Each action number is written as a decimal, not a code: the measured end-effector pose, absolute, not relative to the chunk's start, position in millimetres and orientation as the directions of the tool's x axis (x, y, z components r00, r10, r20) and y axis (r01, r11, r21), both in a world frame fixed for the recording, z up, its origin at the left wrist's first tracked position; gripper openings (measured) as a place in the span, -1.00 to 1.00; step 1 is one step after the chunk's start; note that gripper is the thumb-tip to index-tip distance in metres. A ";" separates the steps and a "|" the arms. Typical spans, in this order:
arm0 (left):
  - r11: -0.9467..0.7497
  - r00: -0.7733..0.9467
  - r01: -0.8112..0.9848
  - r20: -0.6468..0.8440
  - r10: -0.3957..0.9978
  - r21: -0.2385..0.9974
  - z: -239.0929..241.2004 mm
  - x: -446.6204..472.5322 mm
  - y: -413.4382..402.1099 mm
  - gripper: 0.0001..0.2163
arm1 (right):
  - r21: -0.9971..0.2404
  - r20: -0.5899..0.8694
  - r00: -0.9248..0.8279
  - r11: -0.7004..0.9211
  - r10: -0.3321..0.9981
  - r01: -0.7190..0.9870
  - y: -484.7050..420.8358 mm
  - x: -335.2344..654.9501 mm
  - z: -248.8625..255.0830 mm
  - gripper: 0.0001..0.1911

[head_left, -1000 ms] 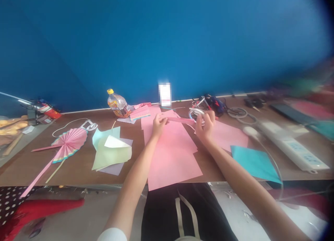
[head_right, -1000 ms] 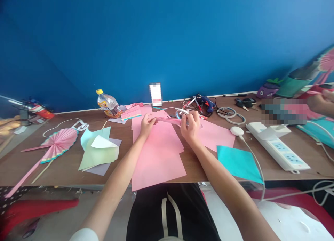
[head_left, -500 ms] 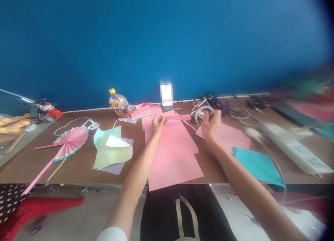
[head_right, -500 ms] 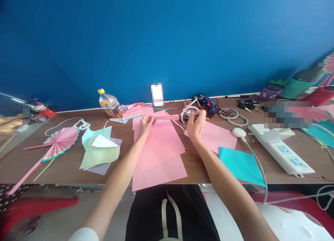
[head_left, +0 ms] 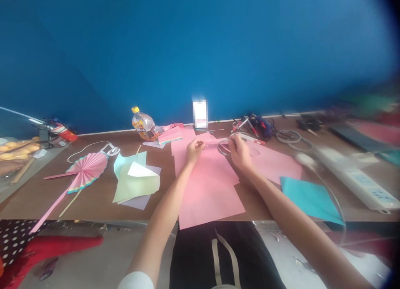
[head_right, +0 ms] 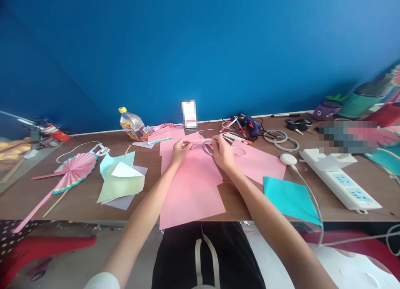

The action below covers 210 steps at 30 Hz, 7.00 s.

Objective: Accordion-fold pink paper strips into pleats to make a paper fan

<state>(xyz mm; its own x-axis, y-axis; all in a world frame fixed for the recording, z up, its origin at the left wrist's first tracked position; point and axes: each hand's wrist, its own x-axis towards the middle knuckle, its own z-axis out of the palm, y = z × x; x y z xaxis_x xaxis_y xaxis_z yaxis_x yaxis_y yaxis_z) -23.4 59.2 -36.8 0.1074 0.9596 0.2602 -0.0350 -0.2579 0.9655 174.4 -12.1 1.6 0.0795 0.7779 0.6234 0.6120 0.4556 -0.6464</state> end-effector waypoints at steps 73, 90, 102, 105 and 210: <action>-0.487 0.167 0.302 0.458 0.873 0.819 -19.1 -8.2 30.3 -0.88 | -0.365 0.588 -0.034 0.303 0.808 0.881 -17.0 152.8 -1.0 -0.83; -0.436 0.149 0.302 0.410 0.900 0.848 -25.4 -6.2 35.8 -0.75 | -0.290 0.549 -0.082 0.281 0.832 0.915 -16.5 153.3 1.8 -0.80; -0.366 0.188 0.151 0.337 0.923 0.918 -26.7 -6.8 39.5 -0.65 | -0.277 0.529 -0.082 0.263 0.845 0.924 -13.6 156.6 -0.2 -0.77; -0.353 0.186 0.127 0.328 0.926 0.927 -28.2 -7.1 40.7 -0.65 | -0.276 0.526 -0.070 0.249 0.847 0.928 -14.0 156.3 -1.0 -0.76; -0.489 0.445 0.862 0.259 0.857 0.136 -10.7 -7.0 42.0 -0.54 | -0.227 0.402 -0.008 0.109 0.915 0.968 -15.1 168.0 9.2 -0.73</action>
